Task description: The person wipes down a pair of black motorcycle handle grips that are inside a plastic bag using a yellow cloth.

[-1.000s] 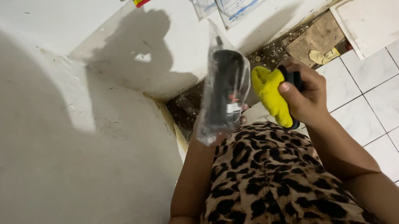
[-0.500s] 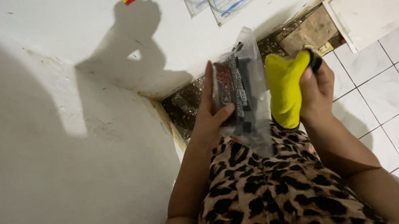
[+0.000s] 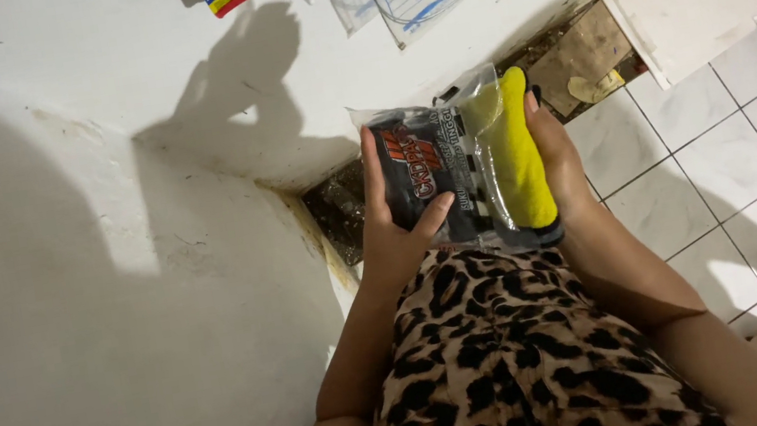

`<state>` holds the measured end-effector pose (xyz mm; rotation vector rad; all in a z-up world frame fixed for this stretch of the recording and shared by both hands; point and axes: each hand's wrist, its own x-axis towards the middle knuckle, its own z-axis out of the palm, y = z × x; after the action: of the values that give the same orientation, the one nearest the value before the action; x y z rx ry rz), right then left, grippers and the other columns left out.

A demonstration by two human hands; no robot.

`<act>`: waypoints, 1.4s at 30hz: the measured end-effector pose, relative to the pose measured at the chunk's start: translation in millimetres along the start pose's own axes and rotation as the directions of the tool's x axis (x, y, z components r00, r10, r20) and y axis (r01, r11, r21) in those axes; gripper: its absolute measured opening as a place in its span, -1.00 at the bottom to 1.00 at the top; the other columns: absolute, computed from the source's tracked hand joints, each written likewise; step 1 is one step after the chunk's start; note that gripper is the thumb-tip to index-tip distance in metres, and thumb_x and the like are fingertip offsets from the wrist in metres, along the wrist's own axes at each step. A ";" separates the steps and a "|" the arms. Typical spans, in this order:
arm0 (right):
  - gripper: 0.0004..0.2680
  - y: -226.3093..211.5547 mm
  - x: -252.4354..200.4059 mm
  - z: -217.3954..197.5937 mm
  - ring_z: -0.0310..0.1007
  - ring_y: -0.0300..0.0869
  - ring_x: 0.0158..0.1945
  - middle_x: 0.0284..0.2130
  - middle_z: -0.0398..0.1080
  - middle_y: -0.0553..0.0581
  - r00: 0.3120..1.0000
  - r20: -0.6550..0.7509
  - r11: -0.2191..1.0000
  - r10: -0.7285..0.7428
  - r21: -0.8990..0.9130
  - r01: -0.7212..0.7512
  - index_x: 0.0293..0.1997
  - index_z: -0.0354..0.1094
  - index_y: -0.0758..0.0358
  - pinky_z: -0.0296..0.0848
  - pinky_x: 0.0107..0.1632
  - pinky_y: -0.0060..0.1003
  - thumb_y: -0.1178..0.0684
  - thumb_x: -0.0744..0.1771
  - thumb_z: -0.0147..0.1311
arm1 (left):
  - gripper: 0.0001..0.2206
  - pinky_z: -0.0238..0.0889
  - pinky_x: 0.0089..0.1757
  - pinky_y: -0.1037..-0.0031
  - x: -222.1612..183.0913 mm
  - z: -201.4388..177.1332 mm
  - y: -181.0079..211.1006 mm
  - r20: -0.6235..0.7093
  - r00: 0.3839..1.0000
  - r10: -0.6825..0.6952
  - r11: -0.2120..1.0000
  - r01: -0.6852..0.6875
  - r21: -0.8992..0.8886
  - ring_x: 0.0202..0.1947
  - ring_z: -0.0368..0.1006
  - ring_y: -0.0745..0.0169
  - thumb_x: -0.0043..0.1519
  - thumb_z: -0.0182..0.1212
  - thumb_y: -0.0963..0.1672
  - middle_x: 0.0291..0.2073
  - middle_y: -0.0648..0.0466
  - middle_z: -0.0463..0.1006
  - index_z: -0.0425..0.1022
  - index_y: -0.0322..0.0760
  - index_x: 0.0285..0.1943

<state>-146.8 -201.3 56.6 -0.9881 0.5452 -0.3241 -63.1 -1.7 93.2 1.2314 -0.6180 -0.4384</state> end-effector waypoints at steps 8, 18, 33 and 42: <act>-0.83 -10.8 -22.8 36.4 0.40 -0.28 -0.32 -0.38 0.37 0.02 0.894 0.035 0.838 -0.447 -0.334 0.432 -0.04 0.37 0.24 0.44 -0.19 -0.37 -0.02 0.47 -0.06 | -0.08 -0.53 0.32 -0.37 -0.2 5.6 11.4 -0.060 0.992 -0.109 0.987 0.115 0.109 0.54 -0.60 -0.49 0.29 0.31 -0.03 0.60 -0.22 -0.48 -0.41 -0.01 0.66; -0.79 22.4 -23.5 56.5 0.35 0.05 -0.37 -0.37 0.23 0.18 0.547 0.467 0.136 -0.695 -0.662 0.737 -0.11 0.45 0.35 0.42 -0.34 -0.18 -0.01 0.35 0.24 | -0.10 -0.47 0.35 -0.25 -15.0 14.5 -19.1 -0.162 0.987 0.002 0.966 0.040 0.254 0.55 -0.49 -0.42 0.28 0.25 -0.18 0.58 -0.27 -0.41 -0.43 -0.19 0.66; -0.70 -19.3 -34.5 72.2 0.35 -0.01 -0.17 -0.18 0.35 0.32 0.914 0.241 0.853 -0.326 -0.343 0.394 0.09 0.28 0.48 0.37 -0.08 -0.05 -0.06 0.44 -0.16 | 0.10 -0.61 0.36 -0.15 -16.2 9.1 -22.0 -0.146 0.989 -0.034 0.998 0.041 0.047 0.57 -0.63 -0.21 0.13 0.47 0.03 0.61 -0.08 -0.53 -0.45 0.01 0.67; -0.81 -45.4 -8.7 34.3 0.51 -0.01 -0.20 -0.19 0.46 0.31 0.638 0.515 0.409 -0.573 -0.495 0.767 -0.04 0.37 0.51 0.49 -0.12 -0.20 0.16 0.34 0.11 | -0.17 -0.63 0.40 0.01 -10.3 9.7 -7.3 -0.069 0.998 -0.012 0.991 0.002 -0.132 0.55 -0.68 -0.15 0.37 0.15 -0.15 0.59 -0.13 -0.57 -0.46 -0.08 0.66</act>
<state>-135.1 -196.7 112.7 -1.9730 -0.0744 -0.7459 -77.1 -4.5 86.2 1.1185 -0.5172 -0.4336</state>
